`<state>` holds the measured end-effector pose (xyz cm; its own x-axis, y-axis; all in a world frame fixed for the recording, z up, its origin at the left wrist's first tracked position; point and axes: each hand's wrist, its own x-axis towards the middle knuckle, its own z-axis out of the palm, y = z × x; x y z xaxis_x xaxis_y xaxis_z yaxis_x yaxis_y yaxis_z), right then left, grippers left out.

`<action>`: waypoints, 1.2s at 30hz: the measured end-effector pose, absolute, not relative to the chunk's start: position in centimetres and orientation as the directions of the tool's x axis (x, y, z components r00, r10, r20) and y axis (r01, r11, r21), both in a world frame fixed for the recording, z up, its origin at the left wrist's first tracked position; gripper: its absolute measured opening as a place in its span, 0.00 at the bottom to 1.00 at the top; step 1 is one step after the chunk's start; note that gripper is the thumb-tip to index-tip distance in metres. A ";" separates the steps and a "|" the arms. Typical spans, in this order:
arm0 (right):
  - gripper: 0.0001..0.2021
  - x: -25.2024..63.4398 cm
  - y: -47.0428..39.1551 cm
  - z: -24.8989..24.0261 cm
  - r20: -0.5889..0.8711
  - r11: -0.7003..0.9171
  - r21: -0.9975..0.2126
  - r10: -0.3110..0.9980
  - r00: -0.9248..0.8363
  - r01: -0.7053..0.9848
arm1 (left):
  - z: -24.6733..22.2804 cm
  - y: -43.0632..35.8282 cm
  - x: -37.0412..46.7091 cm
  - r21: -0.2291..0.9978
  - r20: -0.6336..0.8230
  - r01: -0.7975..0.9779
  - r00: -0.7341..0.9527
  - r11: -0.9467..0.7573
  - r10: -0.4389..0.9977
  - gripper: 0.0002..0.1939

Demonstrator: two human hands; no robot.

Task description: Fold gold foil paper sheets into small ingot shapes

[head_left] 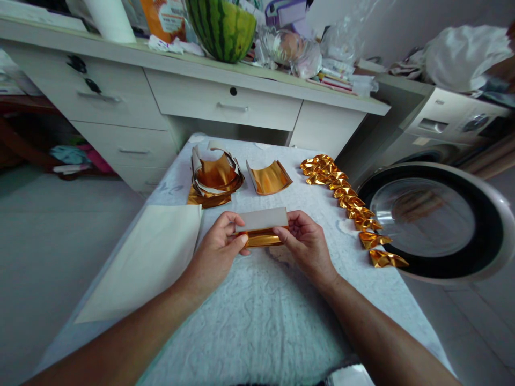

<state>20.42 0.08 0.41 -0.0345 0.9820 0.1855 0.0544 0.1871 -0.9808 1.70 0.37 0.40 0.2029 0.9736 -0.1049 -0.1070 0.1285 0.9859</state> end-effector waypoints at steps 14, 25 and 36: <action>0.12 20.0 0.1 1.0 0.133 0.132 -0.990 0.991 -0.019 -0.050 | 0.2 -0.1 1.3 0.988 -0.152 0.009 0.241 0.155 0.958 0.09; 0.16 20.1 0.1 1.1 0.111 0.100 -0.990 0.989 -0.100 -0.103 | 0.4 0.0 1.3 0.991 -0.136 0.011 0.160 0.136 0.978 0.09; 0.16 20.2 -0.2 1.1 -0.037 -0.056 -0.991 0.988 -0.152 -0.122 | 0.8 0.0 1.1 0.990 -0.143 0.024 0.103 0.142 0.984 0.10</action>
<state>20.15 -0.18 1.06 -0.1519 0.9877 -0.0369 -0.1222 -0.0558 -0.9909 1.09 -0.05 0.76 0.1027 0.9843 -0.1434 0.0237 0.1417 0.9896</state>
